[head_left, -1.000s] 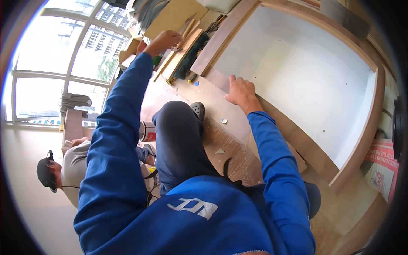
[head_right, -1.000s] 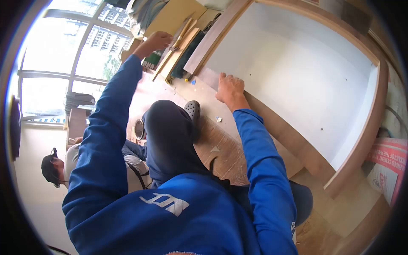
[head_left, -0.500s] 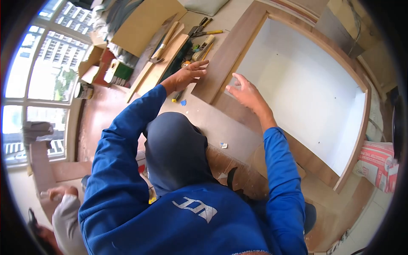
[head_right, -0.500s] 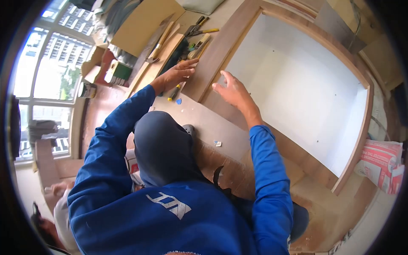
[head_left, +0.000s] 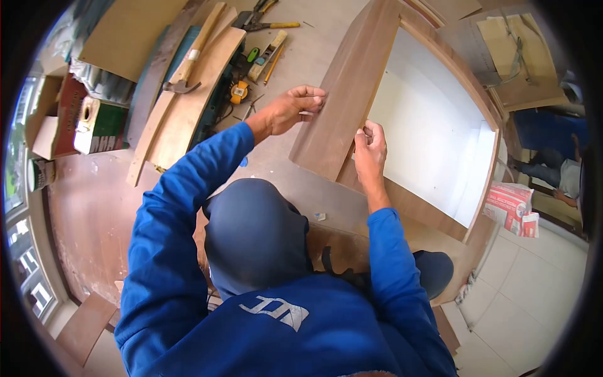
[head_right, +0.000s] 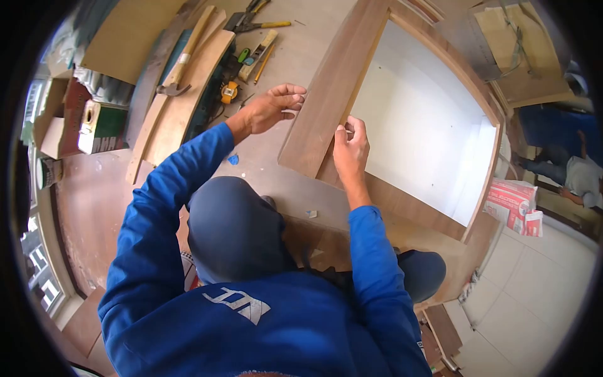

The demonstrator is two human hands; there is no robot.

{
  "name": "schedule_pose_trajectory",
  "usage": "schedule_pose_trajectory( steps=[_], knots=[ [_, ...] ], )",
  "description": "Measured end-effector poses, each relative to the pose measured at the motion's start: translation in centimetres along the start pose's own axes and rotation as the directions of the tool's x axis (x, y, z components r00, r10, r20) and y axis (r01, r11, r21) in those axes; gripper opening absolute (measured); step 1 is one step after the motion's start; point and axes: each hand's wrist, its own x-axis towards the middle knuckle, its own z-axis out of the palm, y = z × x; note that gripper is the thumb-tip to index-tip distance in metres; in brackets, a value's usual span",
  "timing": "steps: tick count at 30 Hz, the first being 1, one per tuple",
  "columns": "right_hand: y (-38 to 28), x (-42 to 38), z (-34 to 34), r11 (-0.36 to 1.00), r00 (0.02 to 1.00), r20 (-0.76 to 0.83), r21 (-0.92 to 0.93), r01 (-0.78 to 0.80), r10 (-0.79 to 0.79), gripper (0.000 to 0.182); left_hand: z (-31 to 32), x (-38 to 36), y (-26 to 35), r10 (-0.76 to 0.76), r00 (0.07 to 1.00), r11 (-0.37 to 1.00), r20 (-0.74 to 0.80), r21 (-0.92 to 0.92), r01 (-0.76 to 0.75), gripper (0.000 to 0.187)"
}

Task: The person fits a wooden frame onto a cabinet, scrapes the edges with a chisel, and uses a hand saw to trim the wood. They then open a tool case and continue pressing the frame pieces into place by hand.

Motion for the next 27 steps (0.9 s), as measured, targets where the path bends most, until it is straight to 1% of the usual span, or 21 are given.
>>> schedule_pose_trajectory(
  steps=[1,3,4,5,6,10,11,13,15,17,19,20,22,23,25,27],
  knots=[
    [0.5,-0.1,0.0,1.0,1.0,0.002,-0.028,-0.008,0.008,0.038,-0.6,1.0,-0.2,-0.007,1.0,1.0,0.007,-0.028,0.007,0.015],
    [0.7,-0.2,0.0,0.993,0.993,-0.003,-0.002,0.119,-0.119,0.039,-1.2,2.1,-0.2,-0.055,0.985,0.988,0.163,-0.136,0.078,0.012],
    [0.3,0.3,0.2,0.992,0.992,0.017,-0.002,0.126,-0.126,0.039,-1.1,2.3,-0.1,-0.076,0.985,0.994,0.156,-0.066,0.087,0.015],
    [0.1,0.2,0.1,0.995,0.994,0.047,0.032,0.096,-0.097,0.038,-1.2,2.4,0.1,-0.077,0.987,0.994,0.141,-0.069,0.087,0.015],
    [0.1,-0.3,-0.3,0.996,0.996,0.069,0.066,0.057,-0.061,0.037,-1.2,2.7,0.1,-0.107,0.983,0.991,0.147,-0.07,0.118,0.016],
    [0.1,-0.7,-0.6,0.994,0.995,0.073,0.093,0.058,-0.065,0.038,-1.1,3.7,0.8,-0.174,0.972,0.984,0.157,-0.011,0.178,0.018],
    [0.2,-0.7,-0.5,0.994,0.994,0.055,0.074,0.086,-0.09,0.04,-1.4,3.8,1.1,-0.171,0.974,0.985,0.151,0.004,0.172,0.018],
    [-0.1,-0.6,-0.4,0.991,0.992,0.032,0.056,0.118,-0.12,0.042,-1.4,4.2,1.7,-0.222,0.953,0.975,0.206,0.016,0.224,0.019],
    [-0.2,-0.9,-0.4,0.992,0.992,0.032,0.013,0.123,-0.123,0.044,-1.5,4.6,2.1,-0.243,0.953,0.97,0.179,0.051,0.238,0.019],
    [0.1,-1.0,-0.5,0.995,0.993,0.05,0.012,0.102,-0.103,0.044,-1.4,4.2,2.6,-0.259,0.956,0.965,0.141,0.079,0.25,0.02],
    [0.0,-0.4,-0.4,0.995,0.993,0.06,0.017,0.098,-0.099,0.044,-1.4,4.4,3.2,-0.295,0.938,0.954,0.184,0.109,0.279,0.019],
    [0.2,-0.3,-0.4,0.993,0.991,0.058,0.005,0.118,-0.118,0.045,-1.4,4.6,3.2,-0.291,0.94,0.955,0.178,0.111,0.274,0.019],
    [1.3,-0.4,-0.6,0.991,0.988,0.071,-0.001,0.135,-0.135,0.045,-1.0,4.4,2.7,-0.26,0.955,0.965,0.139,0.05,0.256,0.02],
    [1.9,-0.2,-0.8,0.987,0.985,0.072,0.035,0.158,-0.16,0.046,-0.8,4.4,2.2,-0.251,0.961,0.968,0.114,0.046,0.247,0.02],
    [1.7,0.0,-0.2,0.975,0.972,0.115,0.103,0.195,-0.206,0.047,-1.6,4.7,0.7,-0.176,0.975,0.983,0.133,-0.028,0.182,0.02],
    [0.8,-0.3,-0.6,0.959,0.992,0.121,0.283,-0.012,-0.023,0.049,-0.8,3.4,-0.4,-0.066,0.994,0.988,0.091,-0.134,0.077,0.02]
  ],
)
